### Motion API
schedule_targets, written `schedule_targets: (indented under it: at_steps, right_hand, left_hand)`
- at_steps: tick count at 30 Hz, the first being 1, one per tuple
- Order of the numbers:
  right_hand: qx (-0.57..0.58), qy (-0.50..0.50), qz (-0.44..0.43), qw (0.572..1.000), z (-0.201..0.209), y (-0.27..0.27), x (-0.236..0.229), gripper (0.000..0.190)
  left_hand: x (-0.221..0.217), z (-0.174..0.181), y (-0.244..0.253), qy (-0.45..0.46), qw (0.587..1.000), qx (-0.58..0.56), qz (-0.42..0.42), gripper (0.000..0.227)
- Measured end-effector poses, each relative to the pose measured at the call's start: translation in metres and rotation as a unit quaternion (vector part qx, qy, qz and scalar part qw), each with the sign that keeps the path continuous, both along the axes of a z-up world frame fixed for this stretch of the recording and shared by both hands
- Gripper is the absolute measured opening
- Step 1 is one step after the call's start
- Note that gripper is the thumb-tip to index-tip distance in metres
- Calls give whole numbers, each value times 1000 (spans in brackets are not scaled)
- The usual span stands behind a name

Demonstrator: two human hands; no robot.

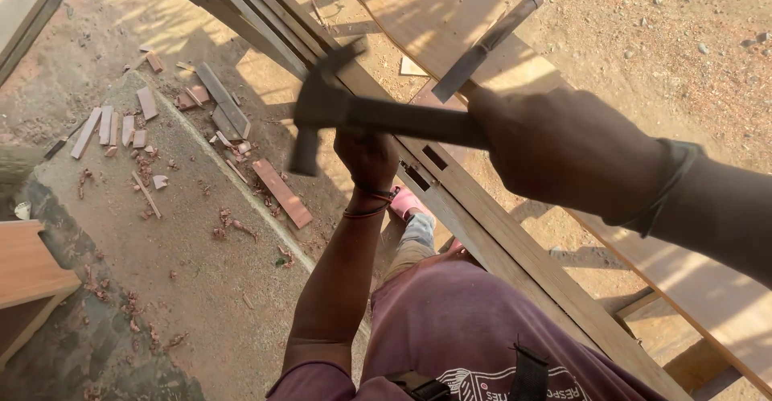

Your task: Using a chisel and a hammer to create a mortise in a wooden beam.

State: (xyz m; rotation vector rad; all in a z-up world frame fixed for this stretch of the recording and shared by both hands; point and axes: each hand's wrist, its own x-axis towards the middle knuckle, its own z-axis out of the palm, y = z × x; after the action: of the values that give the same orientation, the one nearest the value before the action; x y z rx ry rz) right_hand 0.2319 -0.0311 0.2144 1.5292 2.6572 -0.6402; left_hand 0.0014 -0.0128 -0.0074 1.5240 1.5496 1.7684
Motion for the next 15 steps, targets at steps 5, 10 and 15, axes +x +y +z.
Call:
schedule_targets:
  at_steps: [5, 10, 15]
  right_hand:
    - [-67, -52, 5, 996, -1, -1, -4, 16]
    - [130, 142, 33, 981, 31, 8, 3, 20]
    - [415, 255, 105, 867, 49, 18, 0, 27]
  left_hand:
    - [-6, -20, 4, 131, 983, 125, -20, 35]
    - [1, -7, -3, -38, 999, -19, 20, 42]
    - [1, -9, -3, -63, 998, -21, -9, 46]
